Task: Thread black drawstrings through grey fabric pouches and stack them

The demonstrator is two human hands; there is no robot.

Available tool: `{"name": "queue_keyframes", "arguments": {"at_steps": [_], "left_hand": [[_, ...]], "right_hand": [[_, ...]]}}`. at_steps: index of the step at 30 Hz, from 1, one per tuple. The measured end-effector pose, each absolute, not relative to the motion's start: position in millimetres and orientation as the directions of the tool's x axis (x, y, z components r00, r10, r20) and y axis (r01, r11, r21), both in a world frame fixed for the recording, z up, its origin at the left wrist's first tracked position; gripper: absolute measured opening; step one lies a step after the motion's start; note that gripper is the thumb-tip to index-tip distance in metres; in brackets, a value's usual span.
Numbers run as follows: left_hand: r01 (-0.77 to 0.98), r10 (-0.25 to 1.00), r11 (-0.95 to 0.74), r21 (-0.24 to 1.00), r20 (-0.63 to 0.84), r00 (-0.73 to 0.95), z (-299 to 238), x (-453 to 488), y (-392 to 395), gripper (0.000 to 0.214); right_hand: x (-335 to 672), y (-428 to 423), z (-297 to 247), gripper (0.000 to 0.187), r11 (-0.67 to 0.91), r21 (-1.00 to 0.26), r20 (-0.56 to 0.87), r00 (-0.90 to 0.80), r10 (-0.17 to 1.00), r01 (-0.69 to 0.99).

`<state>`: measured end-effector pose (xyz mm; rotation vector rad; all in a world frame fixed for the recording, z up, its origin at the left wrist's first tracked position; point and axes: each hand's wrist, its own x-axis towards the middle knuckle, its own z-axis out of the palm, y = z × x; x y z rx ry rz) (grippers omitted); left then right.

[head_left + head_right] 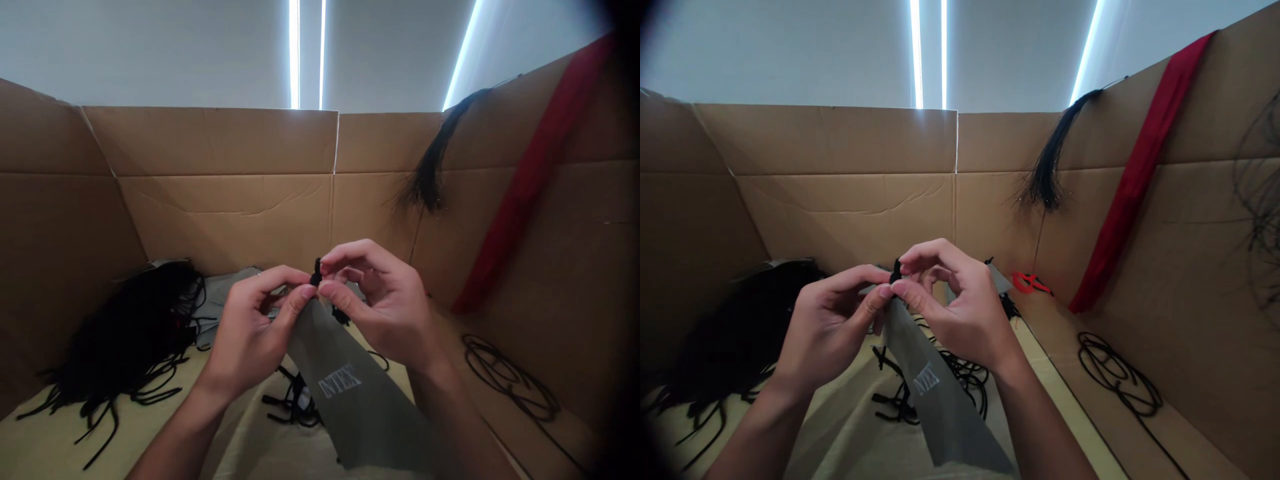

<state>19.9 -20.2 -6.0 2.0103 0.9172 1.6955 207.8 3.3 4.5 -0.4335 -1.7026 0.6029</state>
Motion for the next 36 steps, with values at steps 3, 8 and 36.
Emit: {"name": "queue_keyframes", "arguments": {"at_steps": [3, 8, 36], "left_hand": [[0.331, 0.642, -0.719, 0.612, 0.766, -0.021, -7, 19, -18, 0.008], [0.440, 0.589, -0.728, 0.526, 0.808, 0.010, -4, 17, -17, 0.008], [0.081, 0.927, -0.313, 0.946, 0.323, -0.189, -7, -3, 31, 0.028]], "right_hand": [[211, 1, 9, 0.033, 0.751, -0.650, 0.665, -0.394, 0.634, 0.112], [211, 5, 9, 0.004, 0.712, -0.547, 0.495, -0.515, 0.700, 0.441], [174, 60, -38, 0.036, 0.919, -0.099, 0.804, -0.513, 0.300, 0.382]]}}
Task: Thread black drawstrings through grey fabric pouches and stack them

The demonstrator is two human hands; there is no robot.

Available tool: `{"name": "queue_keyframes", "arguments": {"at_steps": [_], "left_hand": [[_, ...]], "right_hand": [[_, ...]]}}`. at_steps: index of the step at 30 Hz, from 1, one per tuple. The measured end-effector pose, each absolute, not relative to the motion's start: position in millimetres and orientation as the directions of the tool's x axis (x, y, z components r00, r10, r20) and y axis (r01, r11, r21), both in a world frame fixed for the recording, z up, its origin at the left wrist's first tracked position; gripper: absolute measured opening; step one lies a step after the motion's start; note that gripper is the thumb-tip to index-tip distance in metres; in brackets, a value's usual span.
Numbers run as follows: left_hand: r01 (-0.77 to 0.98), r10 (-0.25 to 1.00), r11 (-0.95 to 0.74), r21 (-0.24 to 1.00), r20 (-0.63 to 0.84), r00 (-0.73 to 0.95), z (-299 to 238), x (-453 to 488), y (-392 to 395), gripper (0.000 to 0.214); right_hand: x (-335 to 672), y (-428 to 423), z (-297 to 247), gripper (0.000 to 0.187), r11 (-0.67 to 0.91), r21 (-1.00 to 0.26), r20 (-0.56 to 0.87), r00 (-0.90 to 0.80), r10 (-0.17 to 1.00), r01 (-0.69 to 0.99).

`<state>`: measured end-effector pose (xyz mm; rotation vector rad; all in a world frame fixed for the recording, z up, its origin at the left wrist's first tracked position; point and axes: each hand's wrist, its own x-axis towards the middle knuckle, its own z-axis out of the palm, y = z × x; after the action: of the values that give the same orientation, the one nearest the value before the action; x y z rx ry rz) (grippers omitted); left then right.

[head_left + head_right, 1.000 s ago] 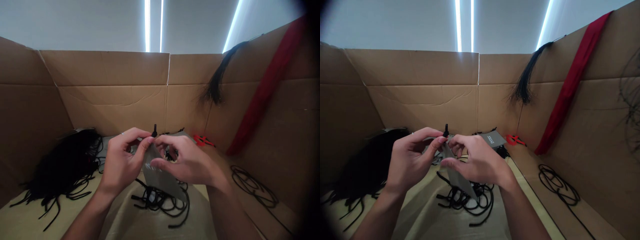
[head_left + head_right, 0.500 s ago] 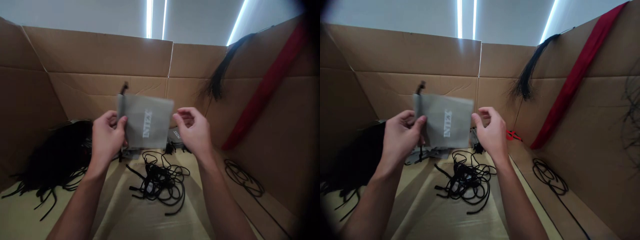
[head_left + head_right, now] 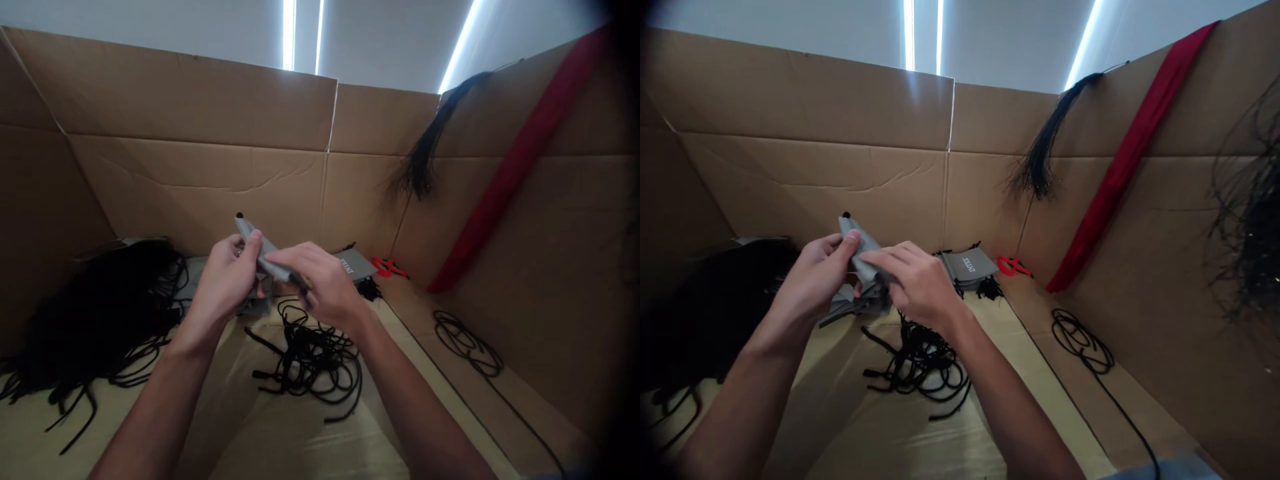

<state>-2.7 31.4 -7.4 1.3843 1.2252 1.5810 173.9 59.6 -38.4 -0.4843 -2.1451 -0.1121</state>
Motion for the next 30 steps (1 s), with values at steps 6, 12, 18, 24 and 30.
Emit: {"name": "queue_keyframes", "arguments": {"at_steps": [6, 12, 18, 24, 30], "left_hand": [[0.272, 0.928, -0.372, 0.887, 0.365, 0.077, -8, -4, 27, 0.047], [0.820, 0.930, -0.336, 0.464, 0.300, 0.211, -29, -8, 53, 0.038], [0.910, 0.980, -0.161, 0.381, 0.173, 0.100, -51, -17, 90, 0.034], [0.943, 0.992, -0.114, 0.311, -0.016, 0.125, -64, -31, 108, 0.031], [0.899, 0.945, -0.261, 0.352, -0.097, 0.312, -92, -19, 112, 0.035]], "right_hand": [[249, 108, -36, 0.049, 0.528, -0.463, 0.797, 0.074, 0.600, 0.712], [308, 159, -56, 0.047, 0.392, -0.450, 0.824, 0.204, 0.529, 0.802], [305, 196, -120, 0.035, 0.439, -0.311, 0.674, -0.130, 0.727, 0.843], [299, 203, -163, 0.038, 0.449, -0.285, 0.476, -0.281, 0.833, 0.847], [297, 202, -157, 0.038, 0.419, -0.367, 0.333, -0.304, 0.893, 0.830]]}}
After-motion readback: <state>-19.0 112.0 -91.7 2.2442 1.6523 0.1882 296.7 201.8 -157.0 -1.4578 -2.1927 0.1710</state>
